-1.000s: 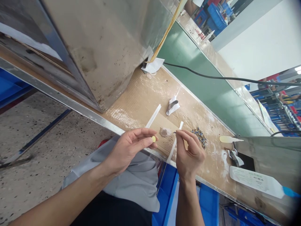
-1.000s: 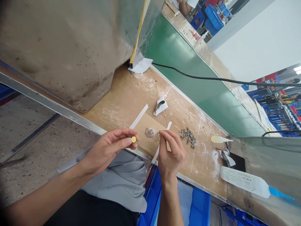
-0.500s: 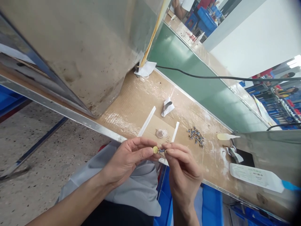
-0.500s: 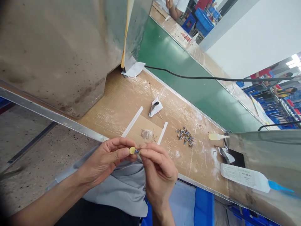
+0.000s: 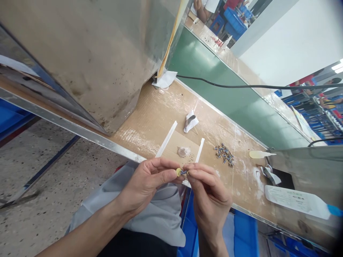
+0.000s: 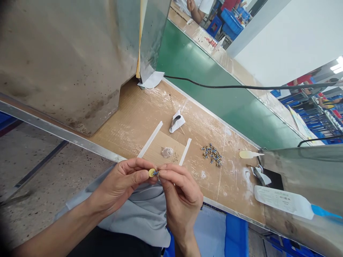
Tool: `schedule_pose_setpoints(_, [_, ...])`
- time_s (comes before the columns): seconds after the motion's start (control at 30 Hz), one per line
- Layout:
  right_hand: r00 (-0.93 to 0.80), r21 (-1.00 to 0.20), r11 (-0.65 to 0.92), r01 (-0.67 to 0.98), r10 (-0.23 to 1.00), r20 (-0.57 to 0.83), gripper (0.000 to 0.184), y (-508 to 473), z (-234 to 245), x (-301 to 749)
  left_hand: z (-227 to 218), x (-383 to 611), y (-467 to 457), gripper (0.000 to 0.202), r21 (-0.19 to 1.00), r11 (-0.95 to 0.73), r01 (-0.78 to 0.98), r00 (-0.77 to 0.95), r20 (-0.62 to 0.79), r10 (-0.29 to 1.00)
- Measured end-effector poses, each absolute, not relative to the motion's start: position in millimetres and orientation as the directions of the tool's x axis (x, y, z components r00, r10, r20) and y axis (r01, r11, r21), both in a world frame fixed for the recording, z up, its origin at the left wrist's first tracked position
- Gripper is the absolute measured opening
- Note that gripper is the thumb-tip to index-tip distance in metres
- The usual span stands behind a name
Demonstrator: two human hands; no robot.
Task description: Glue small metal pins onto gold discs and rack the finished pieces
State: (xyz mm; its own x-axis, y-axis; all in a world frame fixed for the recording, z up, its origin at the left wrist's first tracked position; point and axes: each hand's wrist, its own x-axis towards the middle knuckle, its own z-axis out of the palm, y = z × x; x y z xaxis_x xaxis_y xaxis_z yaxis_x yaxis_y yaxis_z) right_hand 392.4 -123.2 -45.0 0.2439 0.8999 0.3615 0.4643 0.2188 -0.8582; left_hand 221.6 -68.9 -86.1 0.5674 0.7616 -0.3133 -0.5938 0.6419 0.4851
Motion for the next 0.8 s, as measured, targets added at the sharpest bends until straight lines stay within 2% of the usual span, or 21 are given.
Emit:
schedule_pose_setpoints(0.43, [0.208,-0.831,0.248,0.498,0.896,0.392,0.024,-124.5,-42.8,393.3,-76.9,221.6,-68.8,0.013,0.508,0.621,-0.597,0.556,-0.297,0.777])
schedule_pose_setpoints(0.63, [0.144,-0.718,0.332,0.611,0.846,0.513,0.033,-127.0,-42.8,391.9,-67.4,220.0,-72.3,0.011,0.577,0.586,-0.568,0.518,-0.303,0.8])
schedule_pose_setpoints(0.8, [0.078,-0.581,0.416,0.7,0.763,0.641,0.039,-129.8,-47.5,386.3,-66.6,220.6,-76.7,0.018,0.624,0.569,-0.536,0.482,-0.327,0.813])
